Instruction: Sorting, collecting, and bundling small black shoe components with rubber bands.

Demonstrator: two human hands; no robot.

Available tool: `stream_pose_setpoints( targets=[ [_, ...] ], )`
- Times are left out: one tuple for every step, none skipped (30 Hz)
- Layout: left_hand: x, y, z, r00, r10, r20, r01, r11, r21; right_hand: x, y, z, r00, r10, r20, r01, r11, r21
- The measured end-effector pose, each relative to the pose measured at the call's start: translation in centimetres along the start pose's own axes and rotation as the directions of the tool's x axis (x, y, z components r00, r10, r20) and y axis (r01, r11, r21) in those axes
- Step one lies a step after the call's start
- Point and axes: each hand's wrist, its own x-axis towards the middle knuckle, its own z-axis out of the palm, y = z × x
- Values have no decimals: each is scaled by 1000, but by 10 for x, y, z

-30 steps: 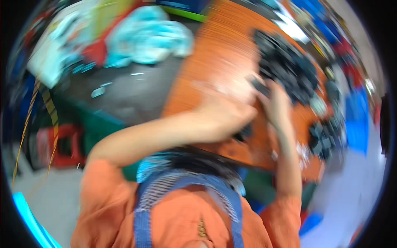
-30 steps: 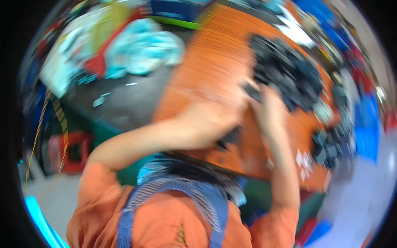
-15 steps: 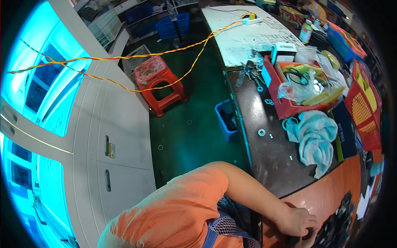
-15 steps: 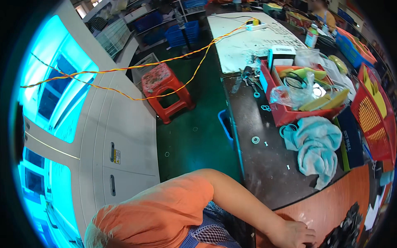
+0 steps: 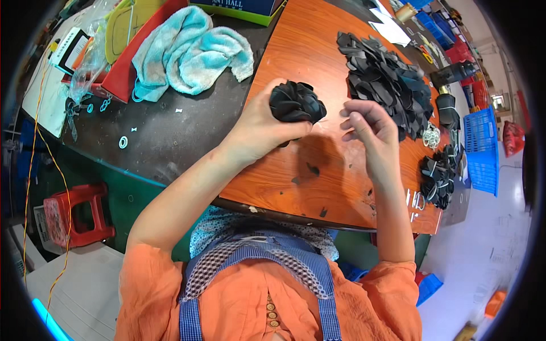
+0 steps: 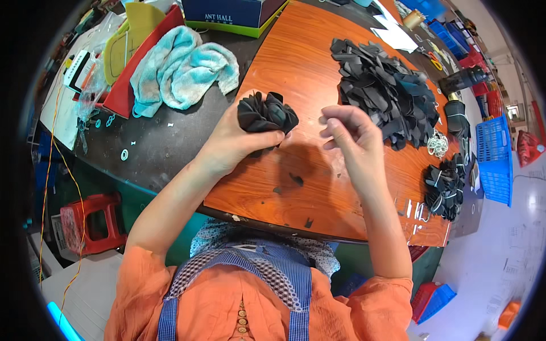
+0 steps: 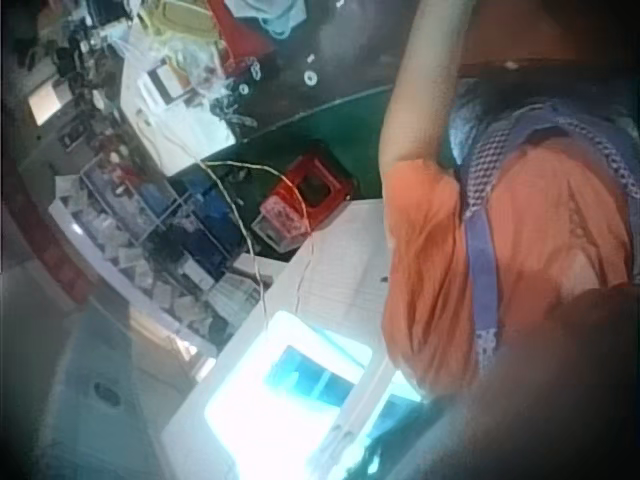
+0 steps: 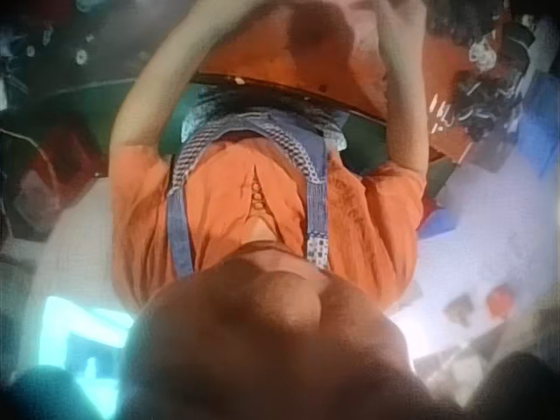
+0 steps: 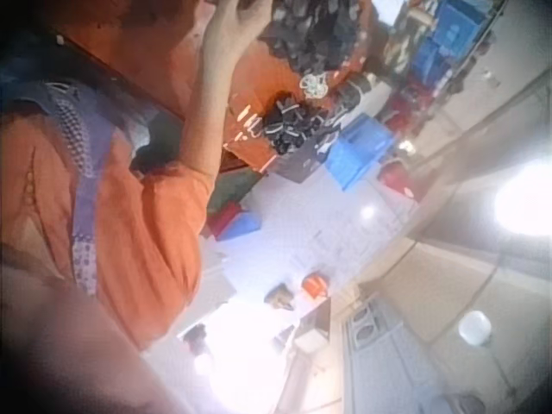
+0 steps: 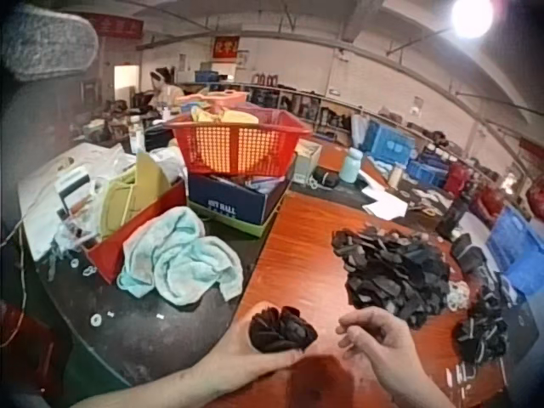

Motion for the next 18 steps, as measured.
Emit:
stream_pose_setpoints(
  targets=[
    [-2, -1, 4, 998, -49, -30, 48, 999, -12, -7, 3, -1, 999, 15, 51, -15, 1000, 7],
    [-4, 0, 7, 999, -43, -30, 43, 999, -2, -12, 4, 2, 997, 9, 74, -11, 1000, 24],
    [-7, 4, 8, 991, -137, -4, 136, 985, -109, -14, 5, 7, 995, 1, 101, -5, 999, 43],
    [-13, 7, 11, 972, -232, 31, 233, 948, -215, -17, 6, 11, 993, -60, 97, 60, 998, 1],
    [-18, 10, 14, 973, -229, 22, 228, 951, -206, -19, 4, 16, 992, -68, 104, 67, 998, 10],
    [-22, 12, 18, 955, -291, 53, 294, 919, -264, -19, -1, 22, 983, -150, 109, 150, 989, 11],
    [-25, 13, 20, 933, -349, 93, 360, 877, -319, -19, -7, 28, 967, -231, 108, 232, 973, 9],
    [-29, 12, 22, 921, -365, 133, 389, 864, -320, -22, -18, 32, 970, -174, 168, 176, 984, 3],
    [-33, 14, 25, 919, -352, 176, 391, 866, -312, -22, -19, 37, 958, -219, 186, 237, 968, -80],
    [-33, 13, 26, 911, -349, 220, 400, 878, -262, -21, -24, 38, 893, -384, 234, 442, 847, -296],
    [-32, 8, 28, 899, -347, 267, 406, 889, -212, -18, -30, 39, 800, -511, 315, 598, 637, -486],
    [-34, -2, 34, 960, -220, 175, 252, 948, -193, -17, -30, 44, 802, -504, 320, 596, 655, -464],
    [-37, 4, 31, 918, -294, 266, 352, 913, -206, -20, -25, 48, 814, -487, 315, 580, 677, -453],
    [-38, 5, 25, 906, -322, 274, 364, 924, -118, -19, -16, 52, 815, -527, 242, 577, 698, -423],
    [-38, 2, 18, 894, -350, 281, 373, 928, -29, -21, -15, 52, 810, -521, 270, 586, 698, -412],
    [-40, 5, 17, 861, -365, 354, 411, 909, -62, -25, -13, 51, 815, -528, 240, 579, 716, -389],
    [-43, 10, 19, 824, -377, 423, 452, 887, -90, -28, -11, 50, 817, -537, 211, 575, 733, -362],
    [-46, 13, 24, 819, -397, 415, 495, 854, -160, -33, -14, 48, 812, -548, 204, 579, 709, -401]
  ],
)
